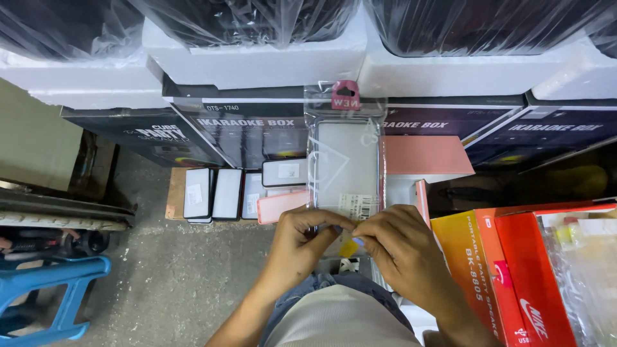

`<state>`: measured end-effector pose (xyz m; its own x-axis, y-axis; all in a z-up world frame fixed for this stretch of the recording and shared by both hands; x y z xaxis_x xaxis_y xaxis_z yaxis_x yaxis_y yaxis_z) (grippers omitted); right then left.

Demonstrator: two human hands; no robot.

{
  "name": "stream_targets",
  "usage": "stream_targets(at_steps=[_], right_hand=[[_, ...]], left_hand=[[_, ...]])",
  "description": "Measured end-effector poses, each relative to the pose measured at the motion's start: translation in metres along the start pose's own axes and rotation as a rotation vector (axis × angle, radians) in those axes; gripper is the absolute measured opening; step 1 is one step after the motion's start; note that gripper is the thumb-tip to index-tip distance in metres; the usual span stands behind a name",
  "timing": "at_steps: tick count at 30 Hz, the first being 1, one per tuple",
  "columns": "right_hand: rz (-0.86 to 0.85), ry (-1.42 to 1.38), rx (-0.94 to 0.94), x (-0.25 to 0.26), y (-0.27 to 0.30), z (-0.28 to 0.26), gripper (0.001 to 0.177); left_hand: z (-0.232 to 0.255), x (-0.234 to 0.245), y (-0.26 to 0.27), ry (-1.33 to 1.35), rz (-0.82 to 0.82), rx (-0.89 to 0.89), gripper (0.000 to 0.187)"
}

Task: Packing various smartphone protective cases into clear plastic retail sleeves.

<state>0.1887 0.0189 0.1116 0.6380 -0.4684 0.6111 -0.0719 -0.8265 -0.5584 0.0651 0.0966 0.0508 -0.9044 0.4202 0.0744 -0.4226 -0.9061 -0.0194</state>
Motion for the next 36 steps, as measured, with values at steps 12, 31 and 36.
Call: stream_targets(at_steps=[12,31,36], right_hand=[[0.059,0.079,0.198,0.008,-0.009,-0.016,0.026],[0.157,-0.789,-0.544,-0.028,0.022,0.067,0.122],[0.239,-0.794,-0.584,-0.040,0.038,0.087,0.116]], left_hand=[[0.029,0.000,0.005,0.013,-0.036,-0.047,0.057],[-0.001,-0.009,0.007,-0.082,-0.086,0.032,0.066],[-0.008,-0.012,0.003,-0.143,-0.068,0.016,0.068]])
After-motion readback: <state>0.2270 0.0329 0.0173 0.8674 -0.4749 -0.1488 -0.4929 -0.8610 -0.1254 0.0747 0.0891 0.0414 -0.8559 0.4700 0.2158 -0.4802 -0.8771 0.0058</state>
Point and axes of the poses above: each hand's wrist, its own y-axis away from the middle knuckle, its own x-axis out of the back of the hand, z = x × y, the point moved 9 cm from there along -y, towards the middle knuckle, and after that the axes turned 12 degrees about z, right-handed, at the moved point
